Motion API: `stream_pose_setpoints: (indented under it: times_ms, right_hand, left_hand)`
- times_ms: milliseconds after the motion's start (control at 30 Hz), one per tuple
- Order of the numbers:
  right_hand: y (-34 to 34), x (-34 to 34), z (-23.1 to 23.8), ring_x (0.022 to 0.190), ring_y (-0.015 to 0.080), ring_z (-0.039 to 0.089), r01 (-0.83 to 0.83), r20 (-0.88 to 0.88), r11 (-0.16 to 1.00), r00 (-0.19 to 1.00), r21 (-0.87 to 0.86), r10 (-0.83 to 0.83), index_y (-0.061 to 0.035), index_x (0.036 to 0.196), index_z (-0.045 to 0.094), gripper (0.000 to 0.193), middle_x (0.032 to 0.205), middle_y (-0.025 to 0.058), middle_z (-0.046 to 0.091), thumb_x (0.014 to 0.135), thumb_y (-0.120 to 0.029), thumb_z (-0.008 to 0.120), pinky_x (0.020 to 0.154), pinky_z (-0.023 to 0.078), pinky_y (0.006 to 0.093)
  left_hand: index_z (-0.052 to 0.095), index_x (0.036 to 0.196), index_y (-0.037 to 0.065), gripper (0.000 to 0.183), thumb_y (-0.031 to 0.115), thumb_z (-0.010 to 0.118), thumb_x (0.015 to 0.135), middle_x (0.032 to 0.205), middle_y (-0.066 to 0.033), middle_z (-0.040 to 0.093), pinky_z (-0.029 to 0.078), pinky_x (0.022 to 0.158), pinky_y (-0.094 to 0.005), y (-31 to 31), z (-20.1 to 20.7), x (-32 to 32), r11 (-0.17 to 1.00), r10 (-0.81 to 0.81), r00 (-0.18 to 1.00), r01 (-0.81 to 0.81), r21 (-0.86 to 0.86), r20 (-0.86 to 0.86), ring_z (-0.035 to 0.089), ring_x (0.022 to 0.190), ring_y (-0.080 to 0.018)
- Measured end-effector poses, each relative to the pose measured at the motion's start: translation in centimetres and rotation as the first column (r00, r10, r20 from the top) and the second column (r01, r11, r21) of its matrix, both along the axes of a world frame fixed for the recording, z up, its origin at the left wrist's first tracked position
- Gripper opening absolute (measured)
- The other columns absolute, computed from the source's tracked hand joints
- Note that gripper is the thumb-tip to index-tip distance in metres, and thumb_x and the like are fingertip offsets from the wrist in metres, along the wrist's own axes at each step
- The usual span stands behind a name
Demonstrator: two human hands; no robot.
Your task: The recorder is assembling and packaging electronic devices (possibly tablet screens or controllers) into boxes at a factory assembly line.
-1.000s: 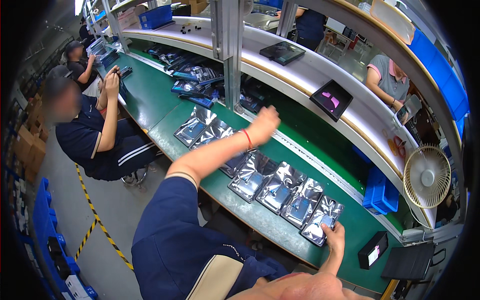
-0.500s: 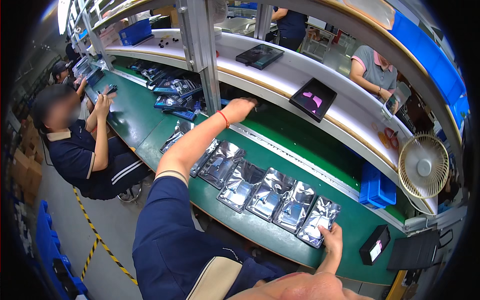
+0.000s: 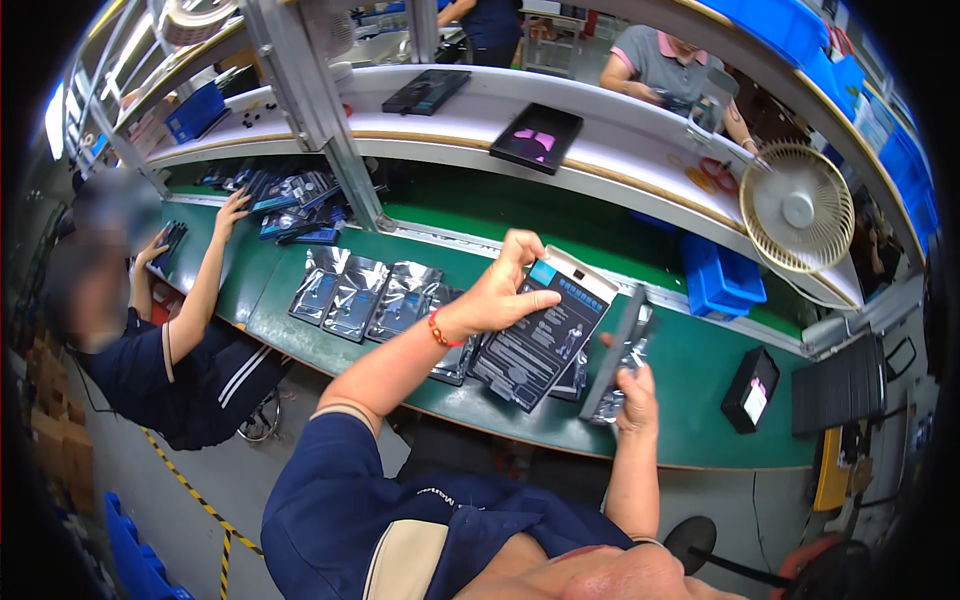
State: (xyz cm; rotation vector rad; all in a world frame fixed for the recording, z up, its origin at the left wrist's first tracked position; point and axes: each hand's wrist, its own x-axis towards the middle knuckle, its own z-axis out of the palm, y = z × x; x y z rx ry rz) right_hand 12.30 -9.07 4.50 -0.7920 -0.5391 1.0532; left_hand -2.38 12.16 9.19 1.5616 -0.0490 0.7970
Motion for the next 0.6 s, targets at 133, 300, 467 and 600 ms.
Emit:
stream_pose_setpoints:
  times_ms: [133, 300, 467, 600]
  right_hand:
    - [-0.2, -2.6, -0.8, 0.081, 0.0133, 0.065, -0.18, -0.018, 0.984, 0.984, 0.008, 0.18, 0.0037, 0.111, 0.056, 0.045, 0.095, 0.0068, 0.066, 0.076, -0.015, 0.077, 0.075, 0.054, 0.0266]
    - [-1.5, -4.2, -0.9, 0.073, 0.0108, 0.063, -0.135, 0.121, 0.988, 0.982, -0.072, 0.143, 0.0025, 0.101, 0.061, 0.028, 0.089, 0.0058, 0.067, 0.08, -0.011, 0.073, 0.066, 0.053, 0.0239]
    - [-2.5, -4.8, -1.1, 0.061, 0.0096, 0.062, -0.211, 0.145, 0.971, 0.963, -0.115, 0.227, 0.001, 0.093, 0.065, 0.021, 0.078, 0.005, 0.067, 0.079, -0.012, 0.074, 0.047, 0.049, 0.0209]
    - [-4.1, -3.1, 0.1, 0.067, 0.0129, 0.064, -0.1, 0.271, 0.992, 0.956, -0.072, 0.116, 0.0016, 0.095, 0.063, 0.021, 0.083, 0.0069, 0.067, 0.078, -0.006, 0.071, 0.056, 0.053, 0.025]
  left_hand:
    - [0.053, 0.107, 0.005, 0.03, 0.01, 0.068, 0.082, 0.102, -0.0097, 0.052, 0.042, 0.087, -0.0319, -2.8, -3.7, 0.0, 0.885, 0.319, 0.942, -0.256, 0.389, -0.106, 0.052, 0.098, -0.0218]
    - [0.042, 0.131, 0.009, 0.06, 0.014, 0.071, 0.079, 0.121, -0.0153, 0.048, 0.04, 0.097, -0.038, -6.9, -4.5, -1.7, 0.88, 0.273, 0.906, -0.099, 0.465, -0.323, 0.047, 0.113, -0.032]
    - [0.018, 0.141, 0.009, 0.087, 0.023, 0.075, 0.077, 0.133, -0.0151, 0.036, 0.03, 0.106, -0.0374, -8.0, -5.3, -3.3, 0.987, -0.155, 0.889, 0.119, -0.11, -0.43, 0.038, 0.125, -0.0271]
    - [0.019, 0.14, 0.002, 0.101, 0.029, 0.08, 0.064, 0.13, -0.0206, 0.037, 0.033, 0.104, -0.0397, -8.3, -3.7, -4.3, 0.953, 0.225, 0.835, -0.081, 0.292, -0.502, 0.039, 0.124, -0.0327]
